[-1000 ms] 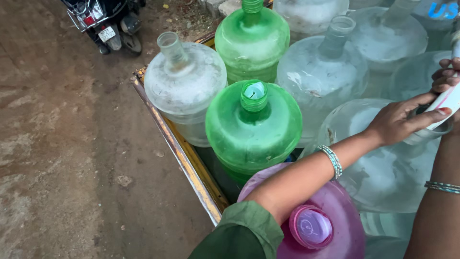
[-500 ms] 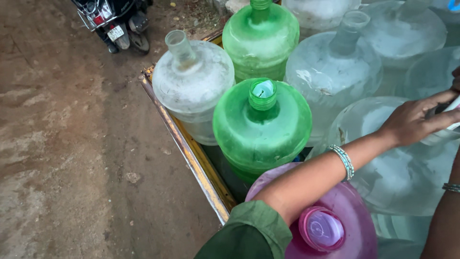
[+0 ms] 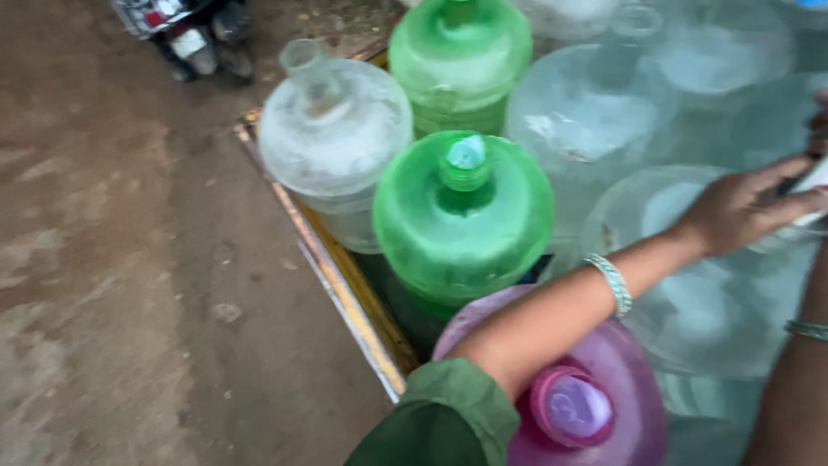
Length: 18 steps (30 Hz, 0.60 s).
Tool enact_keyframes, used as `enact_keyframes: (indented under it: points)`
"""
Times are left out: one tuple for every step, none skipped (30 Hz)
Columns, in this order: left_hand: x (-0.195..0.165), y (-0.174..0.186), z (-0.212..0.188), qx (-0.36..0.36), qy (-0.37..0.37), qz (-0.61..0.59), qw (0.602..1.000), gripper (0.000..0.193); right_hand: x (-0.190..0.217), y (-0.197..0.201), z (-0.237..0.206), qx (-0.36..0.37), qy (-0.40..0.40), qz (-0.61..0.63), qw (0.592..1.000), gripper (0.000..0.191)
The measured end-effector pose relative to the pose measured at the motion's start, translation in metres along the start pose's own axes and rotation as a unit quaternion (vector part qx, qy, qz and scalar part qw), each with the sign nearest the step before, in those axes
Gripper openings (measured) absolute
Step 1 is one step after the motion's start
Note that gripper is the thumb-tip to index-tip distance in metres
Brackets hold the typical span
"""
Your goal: The person uses a handheld pump to fill large plastic water jugs arranged on a cart. They repeatedly insert the pump into the neck of each jug, operate the pump, and move to the next jug. The jugs are mostly clear with some green and purple ones visible.
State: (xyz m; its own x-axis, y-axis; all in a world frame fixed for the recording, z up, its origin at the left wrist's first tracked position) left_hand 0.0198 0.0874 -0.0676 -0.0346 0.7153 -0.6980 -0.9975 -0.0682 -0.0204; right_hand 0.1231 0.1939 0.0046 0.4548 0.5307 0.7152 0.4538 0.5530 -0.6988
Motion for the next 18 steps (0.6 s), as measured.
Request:
enact_keyframes:
  points:
    - [-0.006, 0.002, 0.0, 0.008, 0.018, -0.006, 1.0, 0.051, 0.004, 0.003, -0.003, 0.001, 0.001, -0.003, 1.0, 0.013]
    - [-0.013, 0.002, 0.001, 0.016, 0.035, -0.012, 0.999, 0.049, 0.007, 0.004, -0.005, 0.001, 0.005, -0.009, 1.0, 0.013]
    - [-0.02, 0.002, 0.002, 0.021, 0.025, -0.034, 0.999, 0.049, 0.008, 0.006, -0.006, 0.002, 0.005, -0.013, 1.0, 0.013]
    - [-0.025, 0.005, 0.002, 0.024, 0.016, -0.053, 0.998, 0.049, 0.007, 0.004, -0.007, 0.001, 0.006, -0.013, 1.0, 0.014]
    - [-0.029, 0.008, 0.002, 0.027, 0.009, -0.066, 0.997, 0.049, 0.005, 0.003, -0.006, 0.002, 0.007, -0.014, 1.0, 0.014]
    - [-0.032, 0.008, 0.003, 0.028, 0.025, -0.042, 0.998, 0.05, 0.003, 0.002, -0.004, 0.004, 0.004, -0.009, 1.0, 0.014]
    - [-0.034, 0.009, 0.003, 0.028, 0.041, -0.013, 0.999, 0.05, 0.001, 0.005, -0.002, 0.008, 0.0, -0.003, 1.0, 0.014]
    - [-0.035, 0.011, 0.003, 0.027, 0.057, 0.019, 0.998, 0.05, -0.001, 0.004, 0.001, 0.012, -0.004, 0.003, 1.0, 0.014]
    - [-0.036, 0.013, 0.003, 0.024, 0.048, 0.012, 0.998, 0.052, -0.002, 0.003, 0.003, 0.015, -0.009, 0.009, 1.0, 0.014]
    - [-0.037, 0.013, 0.004, 0.021, 0.038, 0.002, 0.999, 0.053, -0.002, 0.003, 0.005, 0.016, -0.012, 0.016, 1.0, 0.014]
    - [-0.038, 0.013, 0.004, 0.017, 0.027, -0.011, 0.999, 0.055, -0.001, 0.004, 0.005, 0.018, -0.016, 0.017, 1.0, 0.014]
    - [-0.038, 0.014, 0.004, 0.02, 0.035, -0.007, 0.999, 0.055, 0.001, 0.006, 0.006, 0.018, -0.019, 0.017, 1.0, 0.014]
    - [-0.037, 0.014, 0.004, 0.023, 0.042, -0.005, 0.999, 0.055, 0.002, 0.008, 0.007, 0.017, -0.022, 0.015, 0.999, 0.014]
    - [-0.036, 0.013, 0.004, 0.027, 0.049, -0.002, 0.998, 0.054, 0.003, 0.01, 0.007, 0.017, -0.023, 0.011, 1.0, 0.014]
    - [-0.036, 0.013, 0.004, 0.02, 0.041, -0.004, 0.999, 0.056, 0.004, 0.013, 0.008, 0.018, -0.024, 0.013, 0.999, 0.014]
    - [-0.035, 0.013, 0.004, 0.013, 0.036, -0.001, 0.999, 0.057, 0.003, 0.016, 0.01, 0.02, -0.025, 0.015, 0.999, 0.014]
    - [-0.034, 0.015, 0.003, 0.007, 0.031, 0.005, 0.999, 0.059, 0.003, 0.018, 0.011, 0.022, -0.026, 0.022, 0.999, 0.014]
    - [-0.031, 0.016, 0.002, 0.012, 0.042, 0.013, 0.999, 0.059, 0.003, 0.02, 0.012, 0.025, -0.025, 0.027, 0.999, 0.014]
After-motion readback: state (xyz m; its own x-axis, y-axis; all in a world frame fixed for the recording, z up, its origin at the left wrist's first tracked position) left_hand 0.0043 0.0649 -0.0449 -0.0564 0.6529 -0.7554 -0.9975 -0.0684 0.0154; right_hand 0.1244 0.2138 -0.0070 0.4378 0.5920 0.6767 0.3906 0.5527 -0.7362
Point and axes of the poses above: each hand's wrist, its own z-axis towards the middle knuckle, its own y-axis out of the back of the hand, x = y × z, the point moved 2 cm from there along z, towards the middle knuckle, and after that the axes turned 11 degrees about -y, right-handed, at the moved point
